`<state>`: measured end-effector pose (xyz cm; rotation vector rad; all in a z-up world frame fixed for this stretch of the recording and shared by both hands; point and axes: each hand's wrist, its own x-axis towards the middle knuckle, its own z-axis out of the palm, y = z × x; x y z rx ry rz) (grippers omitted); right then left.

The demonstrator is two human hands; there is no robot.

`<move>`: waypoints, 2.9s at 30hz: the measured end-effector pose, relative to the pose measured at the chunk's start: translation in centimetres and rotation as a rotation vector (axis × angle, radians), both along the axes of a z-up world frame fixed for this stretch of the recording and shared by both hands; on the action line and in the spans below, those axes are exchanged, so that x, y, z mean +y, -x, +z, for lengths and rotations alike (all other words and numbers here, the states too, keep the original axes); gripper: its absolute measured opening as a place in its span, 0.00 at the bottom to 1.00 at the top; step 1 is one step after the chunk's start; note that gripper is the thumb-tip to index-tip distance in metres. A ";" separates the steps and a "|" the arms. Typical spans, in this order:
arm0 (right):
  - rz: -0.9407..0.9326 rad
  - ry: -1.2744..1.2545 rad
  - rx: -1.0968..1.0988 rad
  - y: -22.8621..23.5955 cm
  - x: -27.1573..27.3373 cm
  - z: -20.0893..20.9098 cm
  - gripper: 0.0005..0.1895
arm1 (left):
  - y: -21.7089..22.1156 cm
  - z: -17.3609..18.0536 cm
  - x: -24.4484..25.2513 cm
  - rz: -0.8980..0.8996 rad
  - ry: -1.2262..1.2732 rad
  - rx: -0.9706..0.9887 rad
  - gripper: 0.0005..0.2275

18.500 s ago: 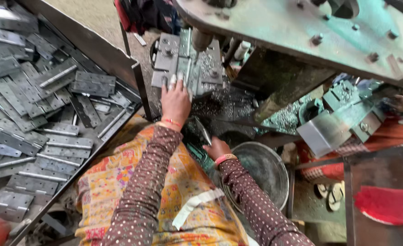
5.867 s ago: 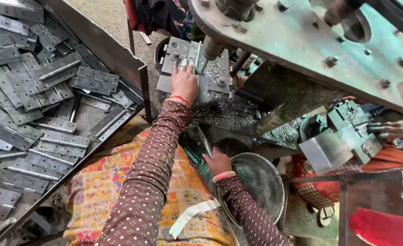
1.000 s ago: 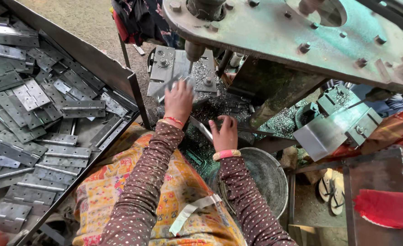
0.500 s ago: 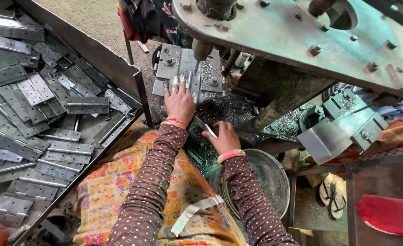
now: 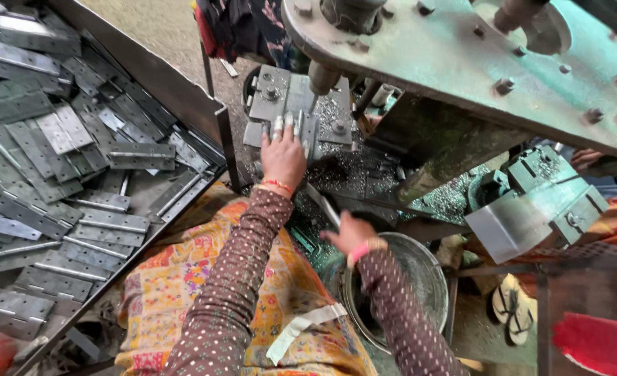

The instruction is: The person operates a metalworking machine, repeatedly placing rectangular metal pieces into a mold and pressing a lever to process them. They then remove the processed pieces and place them into a pile on the left.

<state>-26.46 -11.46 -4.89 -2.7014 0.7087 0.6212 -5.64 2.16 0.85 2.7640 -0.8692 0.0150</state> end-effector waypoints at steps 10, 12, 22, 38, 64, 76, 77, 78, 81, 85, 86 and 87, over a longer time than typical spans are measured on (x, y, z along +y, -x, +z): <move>-0.082 -0.003 -0.109 -0.2 2.1 -2.9 0.26 | -2.1 -0.9 -1.9 0.009 -0.018 -0.009 0.16; -0.136 -0.008 -0.192 1.7 2.8 -6.2 0.23 | -2.0 -1.2 -1.6 0.004 0.048 -0.057 0.18; 0.053 0.060 -0.089 -3.6 -0.9 -0.6 0.25 | -0.8 -0.8 -0.1 -0.002 0.007 -0.148 0.16; 0.026 0.037 -0.113 -2.3 -1.1 -2.7 0.26 | -2.0 -3.0 -1.8 -0.006 0.067 -0.216 0.15; -0.036 -0.005 -0.511 3.1 -0.2 -12.5 0.24 | -3.5 -1.7 -1.3 -0.083 0.140 -0.219 0.09; -0.018 0.042 -0.204 0.2 -1.1 -2.5 0.27 | -10.8 -12.6 24.9 0.361 -0.227 -0.532 0.27; -0.022 0.044 -0.208 0.3 -1.0 -2.2 0.28 | -11.9 -14.0 26.8 0.383 -0.357 -0.525 0.28; -0.030 0.042 -0.216 0.4 -0.7 -1.9 0.28 | -12.8 -15.2 28.8 0.310 -0.313 -0.555 0.27; -0.072 0.038 -0.180 0.2 0.0 -1.3 0.27 | -13.7 -17.5 33.3 0.110 -0.272 -0.511 0.21; -0.074 0.046 -0.162 0.2 0.1 -1.2 0.26 | -12.5 -19.0 33.7 0.023 -0.174 -0.409 0.17; -0.065 0.034 -0.190 0.1 0.1 -1.5 0.26 | -12.0 -19.4 33.6 0.089 -0.063 -0.317 0.12; -0.057 0.021 -0.218 0.0 0.2 -1.8 0.25 | -11.4 -19.8 33.4 0.154 0.047 -0.223 0.08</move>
